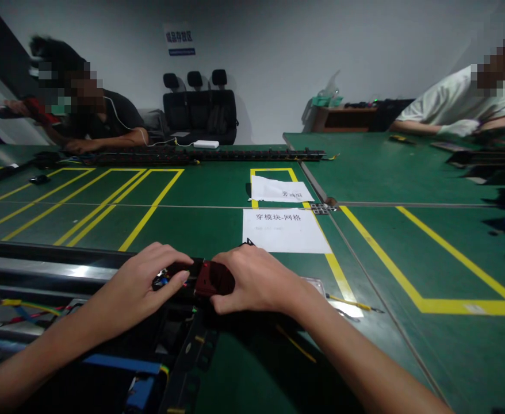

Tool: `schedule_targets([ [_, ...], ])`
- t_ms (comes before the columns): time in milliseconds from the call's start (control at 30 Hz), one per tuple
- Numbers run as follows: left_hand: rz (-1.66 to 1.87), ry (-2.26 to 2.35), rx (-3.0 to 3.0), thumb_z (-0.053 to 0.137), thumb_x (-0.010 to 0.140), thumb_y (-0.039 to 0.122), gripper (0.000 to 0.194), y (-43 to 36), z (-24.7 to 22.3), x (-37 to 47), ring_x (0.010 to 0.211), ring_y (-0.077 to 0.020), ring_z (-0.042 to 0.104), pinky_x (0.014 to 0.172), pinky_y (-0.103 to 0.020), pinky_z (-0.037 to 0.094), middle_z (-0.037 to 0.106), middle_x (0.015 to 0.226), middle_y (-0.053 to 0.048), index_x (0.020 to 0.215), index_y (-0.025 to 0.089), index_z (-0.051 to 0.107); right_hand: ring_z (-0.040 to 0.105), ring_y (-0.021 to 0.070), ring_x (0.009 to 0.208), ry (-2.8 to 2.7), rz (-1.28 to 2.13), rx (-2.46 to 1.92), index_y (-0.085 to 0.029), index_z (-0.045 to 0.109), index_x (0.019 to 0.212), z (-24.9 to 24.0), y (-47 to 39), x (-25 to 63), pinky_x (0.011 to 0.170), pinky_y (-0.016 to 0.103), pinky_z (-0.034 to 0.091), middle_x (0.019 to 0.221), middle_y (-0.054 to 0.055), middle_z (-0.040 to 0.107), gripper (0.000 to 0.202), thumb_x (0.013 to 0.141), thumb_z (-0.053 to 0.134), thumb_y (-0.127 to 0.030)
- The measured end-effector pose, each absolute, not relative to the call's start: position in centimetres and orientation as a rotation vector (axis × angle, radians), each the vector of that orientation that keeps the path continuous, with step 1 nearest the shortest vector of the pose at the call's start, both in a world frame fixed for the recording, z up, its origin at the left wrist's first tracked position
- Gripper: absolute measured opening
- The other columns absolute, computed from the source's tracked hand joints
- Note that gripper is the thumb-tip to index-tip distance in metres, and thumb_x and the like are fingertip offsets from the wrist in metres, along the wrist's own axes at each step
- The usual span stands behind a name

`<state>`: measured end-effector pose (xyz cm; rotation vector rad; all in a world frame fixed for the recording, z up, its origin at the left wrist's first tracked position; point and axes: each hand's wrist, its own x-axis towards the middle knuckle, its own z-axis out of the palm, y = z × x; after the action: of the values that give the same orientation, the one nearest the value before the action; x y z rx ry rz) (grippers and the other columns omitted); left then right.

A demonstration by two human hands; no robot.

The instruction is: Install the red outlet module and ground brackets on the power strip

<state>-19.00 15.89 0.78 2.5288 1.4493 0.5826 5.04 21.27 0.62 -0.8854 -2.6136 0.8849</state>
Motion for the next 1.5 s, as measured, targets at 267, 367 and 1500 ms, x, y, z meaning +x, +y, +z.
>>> schedule_targets([
  [267, 0.603, 1.604, 2.568, 0.056, 0.097, 0.023, 0.015, 15.4, 0.5, -18.7, 0.083, -0.0213, 0.065, 0.075, -0.035, 0.049, 0.071, 0.088, -0.004, 0.095, 0.017, 0.069, 0.045, 0.0113, 0.056, -2.635, 0.894, -0.891, -0.021, 0.053, 0.073, 0.4, 21.2, 5.0, 0.055, 0.028, 0.027, 0.065, -0.002, 0.057, 0.020, 0.072, 0.068, -0.034],
  [367, 0.599, 1.574, 2.622, 0.057, 0.099, 0.024, 0.016, 15.6, 0.4, -18.8, 0.085, -0.0213, 0.065, 0.078, -0.035, 0.049, 0.073, 0.089, -0.004, 0.094, 0.018, 0.072, 0.046, 0.0118, 0.057, -2.631, 0.870, -0.880, -0.021, 0.053, 0.073, 0.4, 21.2, 5.0, 0.055, 0.028, 0.027, 0.066, -0.001, 0.058, 0.020, 0.072, 0.068, -0.034],
  [1500, 0.373, 1.475, 2.573, 0.054, 0.101, 0.027, 0.020, 16.5, 0.6, -18.9, 0.086, -0.0216, 0.069, 0.079, -0.035, 0.053, 0.075, 0.093, -0.006, 0.103, 0.020, 0.072, 0.047, 0.0124, 0.059, -2.641, 0.876, -0.848, -0.021, 0.062, 0.079, 0.5, 21.4, 4.6, 0.056, 0.028, 0.027, 0.068, -0.001, 0.059, 0.016, 0.072, 0.070, -0.033],
])
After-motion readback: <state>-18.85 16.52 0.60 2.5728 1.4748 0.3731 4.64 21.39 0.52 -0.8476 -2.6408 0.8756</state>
